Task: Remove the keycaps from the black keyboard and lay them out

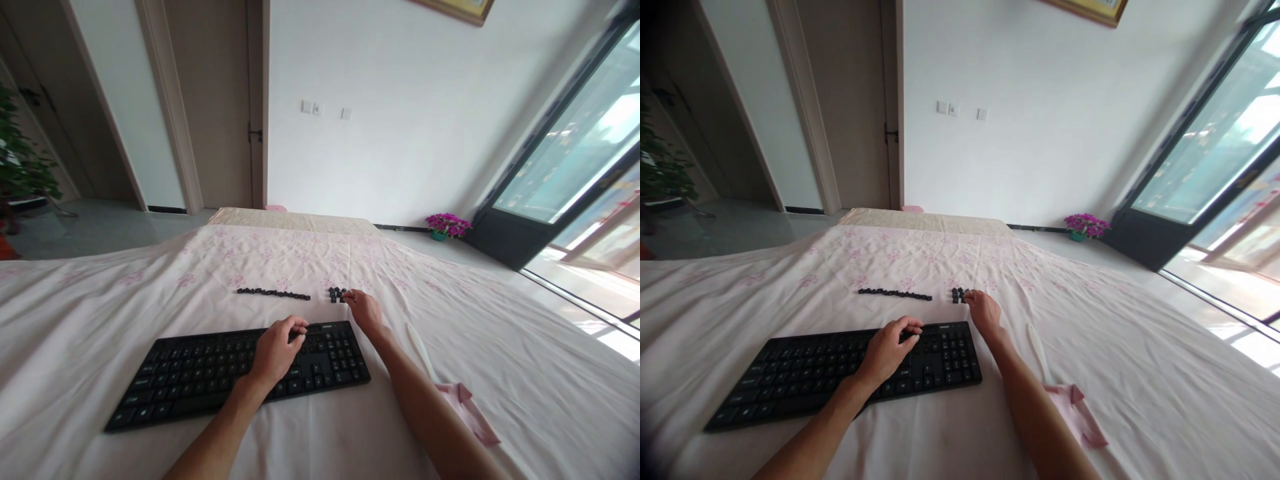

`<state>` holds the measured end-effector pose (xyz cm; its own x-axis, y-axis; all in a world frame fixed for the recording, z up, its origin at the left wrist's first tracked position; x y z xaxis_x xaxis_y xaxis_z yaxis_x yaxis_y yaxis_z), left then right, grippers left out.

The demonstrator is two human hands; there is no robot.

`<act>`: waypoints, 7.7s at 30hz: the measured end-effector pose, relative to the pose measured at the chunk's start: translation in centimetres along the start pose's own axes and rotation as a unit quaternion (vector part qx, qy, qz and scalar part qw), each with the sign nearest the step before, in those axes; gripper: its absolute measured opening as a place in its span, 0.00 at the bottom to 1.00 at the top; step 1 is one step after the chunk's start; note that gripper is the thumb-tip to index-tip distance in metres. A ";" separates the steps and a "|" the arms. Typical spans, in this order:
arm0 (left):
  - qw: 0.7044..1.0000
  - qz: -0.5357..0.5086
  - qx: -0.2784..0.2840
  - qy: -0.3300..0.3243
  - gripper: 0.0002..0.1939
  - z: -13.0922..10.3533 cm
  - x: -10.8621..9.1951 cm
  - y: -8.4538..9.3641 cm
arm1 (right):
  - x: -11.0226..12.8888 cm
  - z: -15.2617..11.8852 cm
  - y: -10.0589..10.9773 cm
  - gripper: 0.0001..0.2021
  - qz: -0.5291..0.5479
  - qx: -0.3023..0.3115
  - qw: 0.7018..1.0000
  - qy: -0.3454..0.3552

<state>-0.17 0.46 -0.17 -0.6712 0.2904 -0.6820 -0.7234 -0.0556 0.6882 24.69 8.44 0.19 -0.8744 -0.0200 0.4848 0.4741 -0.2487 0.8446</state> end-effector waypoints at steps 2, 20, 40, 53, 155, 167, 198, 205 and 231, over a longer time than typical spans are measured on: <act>1.000 0.002 0.000 0.001 0.14 0.0 0.0 0.0 | -0.1 0.3 -0.2 0.11 0.002 0.004 1.000 0.004; 1.000 0.007 -0.001 -0.010 0.13 0.0 0.2 -0.1 | 2.7 -1.2 2.6 0.25 0.115 0.015 0.986 0.121; 0.994 0.083 0.012 -0.073 0.13 -0.4 -0.7 0.3 | 7.8 -8.1 3.9 0.10 0.302 0.181 0.922 0.162; 0.986 0.118 0.051 -0.106 0.10 -0.6 -1.5 0.7 | 7.7 -8.7 1.2 0.14 0.234 0.186 0.900 0.318; 0.998 0.000 0.030 -0.048 0.11 -0.6 -1.5 1.6 | 5.6 -4.9 5.3 0.23 0.217 0.079 0.955 0.184; 0.996 0.033 0.017 -0.084 0.12 -3.3 -0.9 1.6 | 8.7 -9.9 3.7 0.16 0.340 0.214 0.905 0.139; 0.989 0.077 0.056 -0.112 0.11 -3.4 -1.2 1.8 | 7.9 -11.8 0.9 0.23 0.334 0.162 0.903 0.214; 0.989 0.103 0.047 -0.099 0.10 -3.7 -2.0 1.0 | 6.5 -12.8 -0.7 0.21 0.418 0.109 0.874 0.221; 0.999 -0.051 -0.006 0.018 0.08 -3.2 -1.4 0.7 | 8.3 -11.3 3.5 0.13 0.186 -0.002 0.907 0.377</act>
<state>-0.27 -3.00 0.47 -0.5985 0.2615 -0.7572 -0.7905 -0.0397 0.6111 17.94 -3.49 4.56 -0.4770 -0.7598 0.4417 0.7521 -0.0929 0.6524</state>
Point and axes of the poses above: each hand's wrist, its own z-axis towards the middle knuckle, its own y-axis out of the back of the hand, x = y × z, the point moved 1 cm from there along z, towards the middle knuckle, and after that the axes turned 9 degrees about z, right-handed, at the moved point
